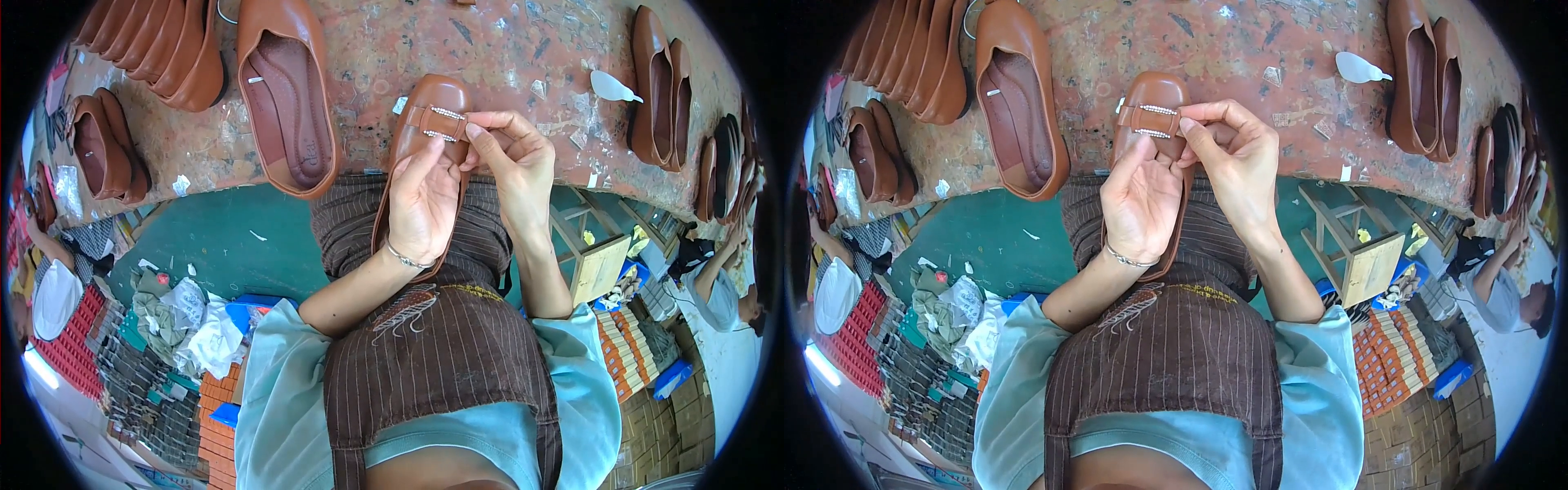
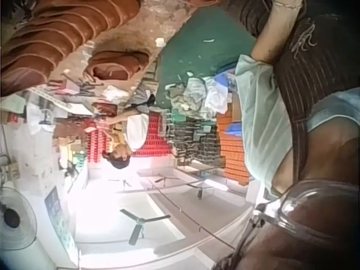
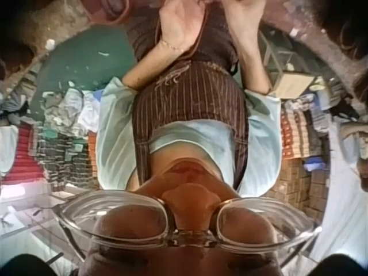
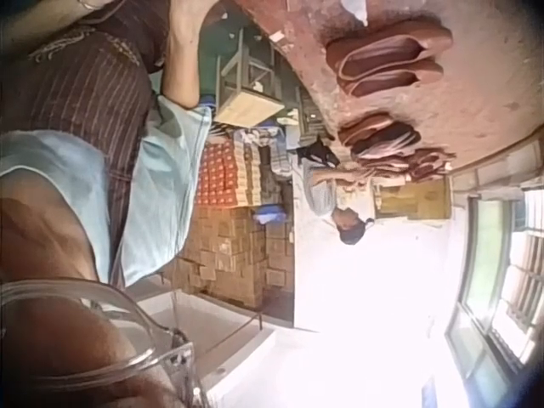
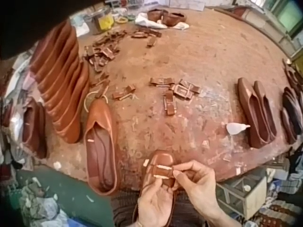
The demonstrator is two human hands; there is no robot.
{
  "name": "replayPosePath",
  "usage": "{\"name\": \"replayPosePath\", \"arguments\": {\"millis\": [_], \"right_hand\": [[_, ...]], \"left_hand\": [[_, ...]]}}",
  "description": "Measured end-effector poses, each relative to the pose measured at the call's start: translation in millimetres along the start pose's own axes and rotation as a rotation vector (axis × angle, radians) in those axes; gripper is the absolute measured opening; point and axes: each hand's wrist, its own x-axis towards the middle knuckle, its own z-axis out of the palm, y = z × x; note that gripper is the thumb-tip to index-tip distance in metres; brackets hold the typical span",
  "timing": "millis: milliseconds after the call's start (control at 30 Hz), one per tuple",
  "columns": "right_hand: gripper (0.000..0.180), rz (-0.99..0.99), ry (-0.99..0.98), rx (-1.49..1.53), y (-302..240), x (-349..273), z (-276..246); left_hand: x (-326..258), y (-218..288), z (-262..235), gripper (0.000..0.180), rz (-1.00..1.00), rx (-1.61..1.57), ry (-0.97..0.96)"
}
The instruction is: Applying glue and attaching decorative buckles to the front of brown flat shoes.
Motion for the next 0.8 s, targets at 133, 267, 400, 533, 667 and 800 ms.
{"name": "replayPosePath", "arguments": {"millis": [133, 267, 400, 533, 667, 800], "right_hand": [[0.009, -0.01, 0.035, -0.055, 0.6, -0.8, 3.0], [0.01, -0.065, 0.024, -0.092, 0.0, -4.5, 7.6], [0.009, -0.226, -0.001, 0.108, -16.9, -19.6, 0.7], [0.013, -0.313, 0.084, 0.13, -16.3, -5.4, -12.9], [0.025, -0.146, -0.108, -0.137, -14.8, -0.3, 30.0], [0.049, -0.358, -0.175, -0.513, 4.2, 19.9, 82.2]], "left_hand": [[6.4, -5.5, 1.7, 0.03, 0.016, 0.168, 0.153], [6.9, 0.2, -3.0, 0.026, 0.0, 0.2, 0.184], [-15.6, 26.4, 17.5, 0.027, -0.105, 0.142, 0.095], [-72.6, 84.5, 21.2, 0.041, -0.055, 0.082, -0.2], [-109.3, 223.2, 26.0, 0.036, 0.372, -0.07, -0.321], [-54.3, 376.9, 57.3, 0.027, 0.484, 0.369, -0.411]]}}
